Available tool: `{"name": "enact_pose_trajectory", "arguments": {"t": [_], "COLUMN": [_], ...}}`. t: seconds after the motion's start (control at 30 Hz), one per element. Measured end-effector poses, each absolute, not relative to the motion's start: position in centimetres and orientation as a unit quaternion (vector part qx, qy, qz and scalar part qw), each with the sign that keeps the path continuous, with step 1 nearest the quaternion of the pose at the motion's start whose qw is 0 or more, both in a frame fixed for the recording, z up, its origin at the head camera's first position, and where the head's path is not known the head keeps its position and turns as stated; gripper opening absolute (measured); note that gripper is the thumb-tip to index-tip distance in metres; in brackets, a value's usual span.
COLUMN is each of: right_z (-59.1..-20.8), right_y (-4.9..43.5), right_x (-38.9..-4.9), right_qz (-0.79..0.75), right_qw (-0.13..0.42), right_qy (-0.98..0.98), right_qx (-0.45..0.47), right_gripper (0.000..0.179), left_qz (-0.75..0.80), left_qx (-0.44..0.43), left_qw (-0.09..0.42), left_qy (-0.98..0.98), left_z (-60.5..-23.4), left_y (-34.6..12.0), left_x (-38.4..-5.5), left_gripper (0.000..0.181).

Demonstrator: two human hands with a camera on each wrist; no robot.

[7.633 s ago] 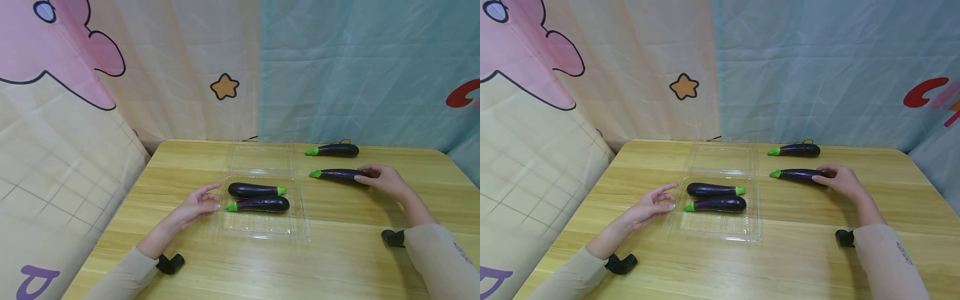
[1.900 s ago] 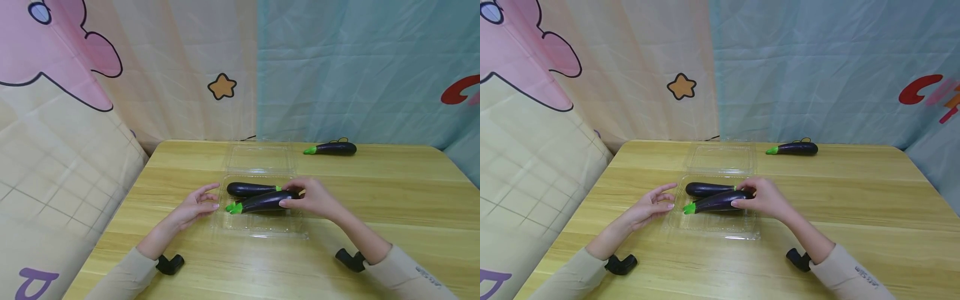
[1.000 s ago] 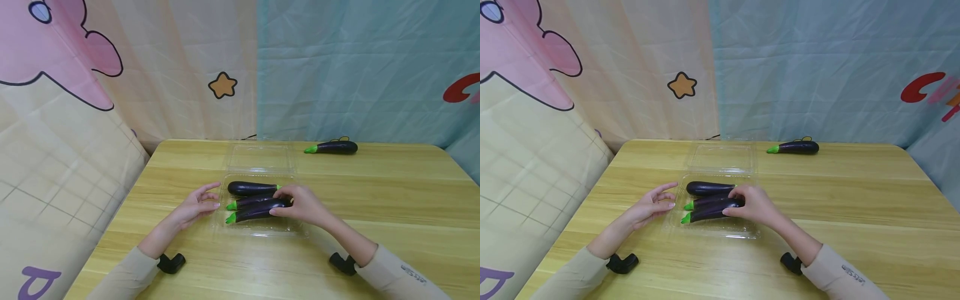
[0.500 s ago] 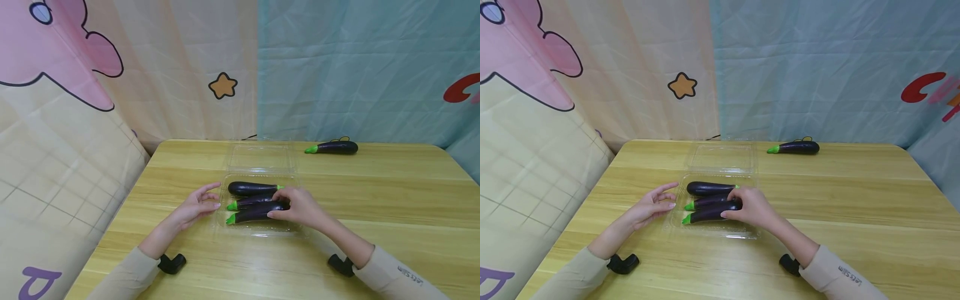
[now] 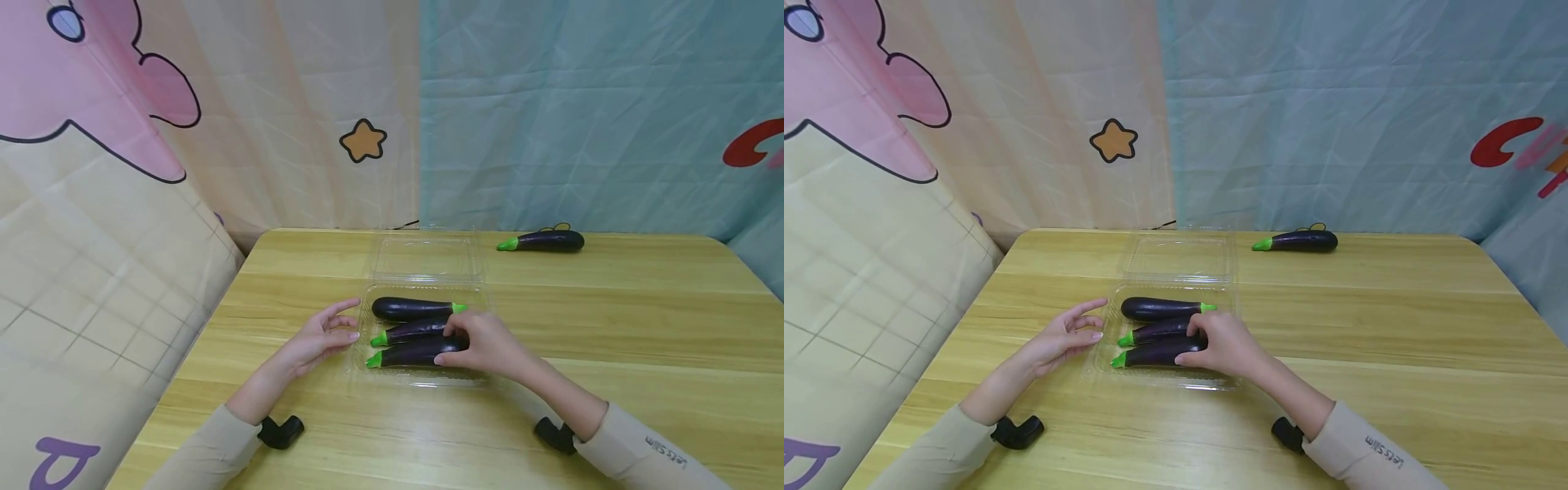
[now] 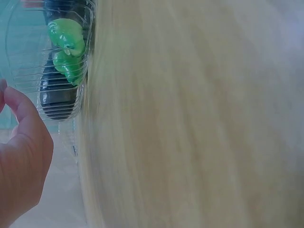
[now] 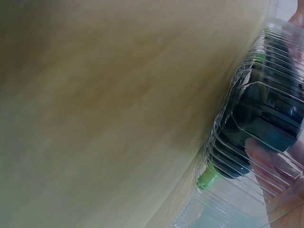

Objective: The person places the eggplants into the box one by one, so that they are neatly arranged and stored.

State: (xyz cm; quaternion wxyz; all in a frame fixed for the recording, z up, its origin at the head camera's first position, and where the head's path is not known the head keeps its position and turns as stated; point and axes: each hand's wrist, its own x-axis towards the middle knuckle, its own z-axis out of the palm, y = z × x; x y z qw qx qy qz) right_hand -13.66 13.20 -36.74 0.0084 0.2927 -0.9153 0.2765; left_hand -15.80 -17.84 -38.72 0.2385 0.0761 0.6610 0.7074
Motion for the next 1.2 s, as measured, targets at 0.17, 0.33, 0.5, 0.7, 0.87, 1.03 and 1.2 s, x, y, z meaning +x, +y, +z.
{"name": "enact_pose_trajectory", "arguments": {"t": [0.17, 0.33, 0.5, 0.7, 0.87, 1.03, 1.2], "right_z": [-36.88, -37.11, -37.2, -37.02, -36.86, -36.8, -36.56], "right_y": [13.18, 13.22, 13.25, 13.24, 13.26, 13.4, 13.78], "right_x": [-13.64, -13.68, -13.77, -13.89, -13.97, -14.06, -14.07], "right_qz": [0.272, 0.269, 0.272, 0.27, 0.266, 0.282, 0.324], "right_qw": [0.001, -0.002, -0.001, 0.006, 0.012, 0.007, -0.024], "right_qy": [-0.914, -0.911, -0.907, -0.906, -0.906, -0.9, -0.889], "right_qx": [0.301, 0.312, 0.322, 0.325, 0.329, 0.332, 0.322], "right_gripper": [0.034, 0.034, 0.034, 0.034, 0.033, 0.031, 0.028], "left_qz": [0.708, 0.708, 0.709, 0.708, 0.706, 0.708, 0.708], "left_qx": [0.074, 0.071, 0.07, 0.079, 0.079, 0.077, 0.078], "left_qw": [0.24, 0.242, 0.243, 0.241, 0.241, 0.24, 0.241], "left_qy": [0.66, 0.66, 0.658, 0.659, 0.661, 0.659, 0.659], "left_z": [-38.79, -38.85, -38.9, -38.75, -38.53, -38.47, -38.65], "left_y": [-17.81, -17.8, -17.84, -17.91, -17.86, -17.83, -17.86], "left_x": [-15.72, -15.62, -15.63, -15.85, -15.95, -15.99, -15.92], "left_gripper": [0.069, 0.068, 0.068, 0.069, 0.069, 0.069, 0.069]}}
